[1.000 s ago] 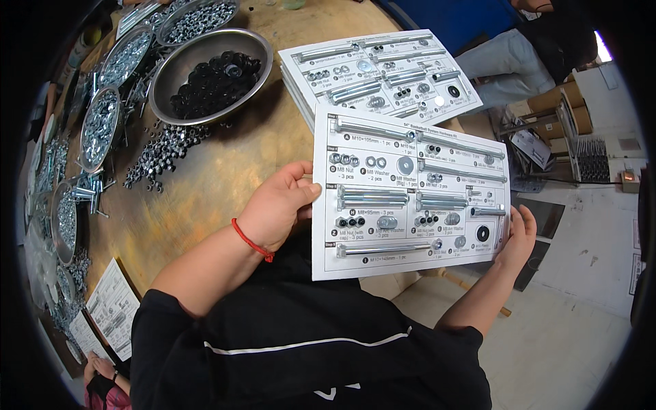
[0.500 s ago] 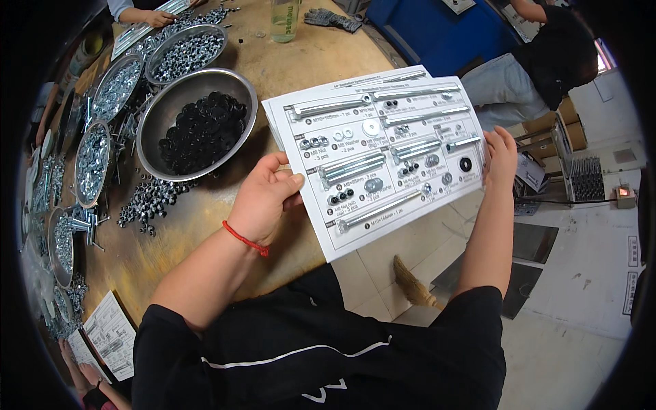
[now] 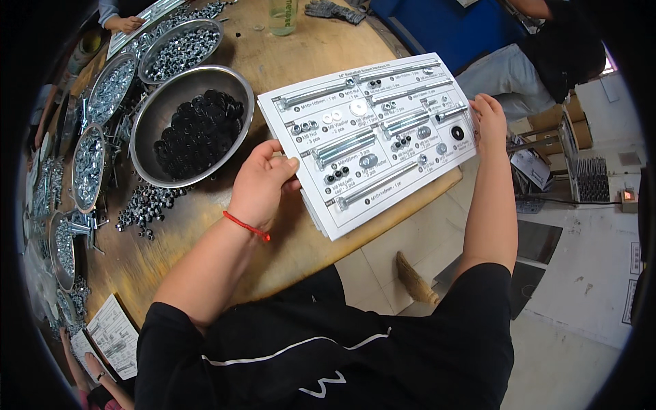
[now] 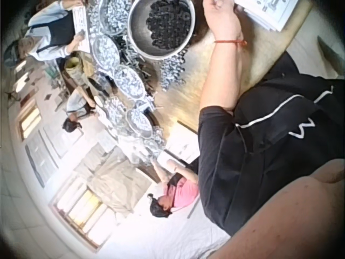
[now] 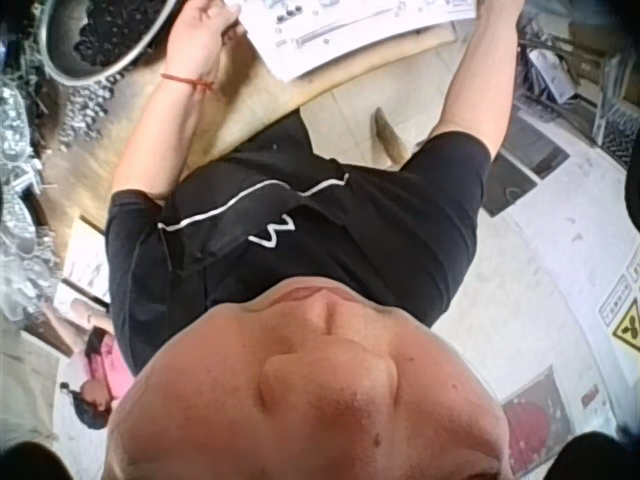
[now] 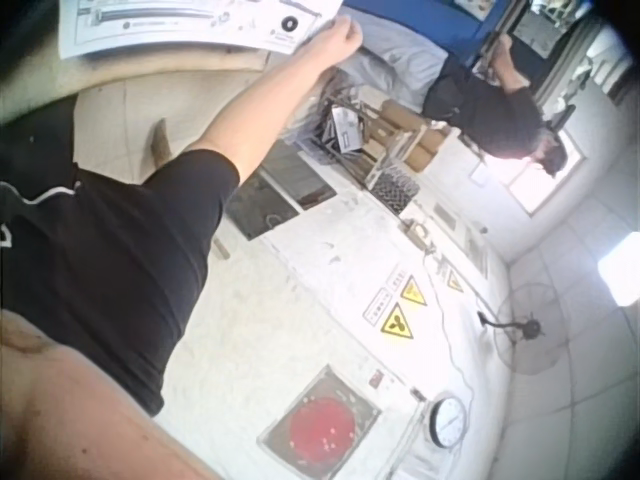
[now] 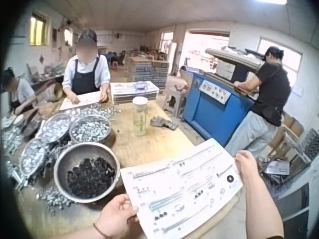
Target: The person sorts small metal fasteners such as bolts, nuts, and washers from piles on a table and places them into designated slots on a printed hardware kit sheet. They repeatedly pick items from the table and arrange them on the sheet, then stack completed sheets to the side.
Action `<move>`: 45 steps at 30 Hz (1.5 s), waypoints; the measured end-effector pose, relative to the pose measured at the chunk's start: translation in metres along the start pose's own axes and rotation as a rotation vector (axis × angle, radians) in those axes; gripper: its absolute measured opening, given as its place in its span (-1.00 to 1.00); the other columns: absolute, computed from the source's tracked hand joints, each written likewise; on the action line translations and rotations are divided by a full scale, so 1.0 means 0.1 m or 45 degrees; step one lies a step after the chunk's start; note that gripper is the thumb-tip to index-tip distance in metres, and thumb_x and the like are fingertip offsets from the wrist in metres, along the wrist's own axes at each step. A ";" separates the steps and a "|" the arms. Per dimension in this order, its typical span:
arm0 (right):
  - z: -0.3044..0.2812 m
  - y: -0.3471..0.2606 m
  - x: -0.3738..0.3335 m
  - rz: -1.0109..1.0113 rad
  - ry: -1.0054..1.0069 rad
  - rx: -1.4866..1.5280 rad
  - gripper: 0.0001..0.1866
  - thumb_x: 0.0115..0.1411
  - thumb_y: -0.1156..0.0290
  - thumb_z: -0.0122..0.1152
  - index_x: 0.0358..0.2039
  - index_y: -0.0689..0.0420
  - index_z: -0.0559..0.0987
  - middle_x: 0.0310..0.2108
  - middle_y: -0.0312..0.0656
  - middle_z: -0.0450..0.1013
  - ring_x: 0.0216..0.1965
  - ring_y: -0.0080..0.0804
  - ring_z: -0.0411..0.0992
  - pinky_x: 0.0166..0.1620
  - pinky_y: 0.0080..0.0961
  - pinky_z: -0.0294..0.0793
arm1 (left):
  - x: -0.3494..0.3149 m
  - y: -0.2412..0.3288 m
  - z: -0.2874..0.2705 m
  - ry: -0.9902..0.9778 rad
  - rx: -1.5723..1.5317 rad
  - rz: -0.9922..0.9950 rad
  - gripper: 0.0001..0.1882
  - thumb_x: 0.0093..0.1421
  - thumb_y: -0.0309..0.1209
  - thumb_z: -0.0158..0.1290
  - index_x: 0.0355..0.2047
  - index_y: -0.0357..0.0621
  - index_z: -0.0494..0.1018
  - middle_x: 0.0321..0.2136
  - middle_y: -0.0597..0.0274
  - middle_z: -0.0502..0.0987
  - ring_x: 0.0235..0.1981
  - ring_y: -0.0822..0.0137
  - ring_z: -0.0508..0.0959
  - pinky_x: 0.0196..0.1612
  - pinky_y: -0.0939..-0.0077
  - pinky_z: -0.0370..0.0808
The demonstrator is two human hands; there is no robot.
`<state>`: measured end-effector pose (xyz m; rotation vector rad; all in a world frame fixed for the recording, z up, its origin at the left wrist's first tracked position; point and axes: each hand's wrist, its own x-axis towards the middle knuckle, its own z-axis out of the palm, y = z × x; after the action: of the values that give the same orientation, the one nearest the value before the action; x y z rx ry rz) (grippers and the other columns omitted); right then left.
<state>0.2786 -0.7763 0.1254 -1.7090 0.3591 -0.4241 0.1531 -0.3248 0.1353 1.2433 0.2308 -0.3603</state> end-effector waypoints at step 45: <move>3.85 0.47 -3.55 -0.092 -1.809 0.218 -0.36 0.21 0.30 0.22 0.25 0.20 0.26 0.06 -0.04 0.36 0.00 -0.32 0.36 0.07 -0.42 0.36 | -3.51 -1.57 -3.37 2.380 -0.627 0.802 -0.58 0.34 -0.36 -0.05 0.13 -0.36 0.28 -0.04 -0.01 0.49 -0.06 0.19 0.51 -0.01 0.33 0.42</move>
<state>0.1456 -0.2859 -0.0092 -1.4642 -0.7504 0.7171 -0.2235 0.0021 0.0201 0.7271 1.3508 1.4397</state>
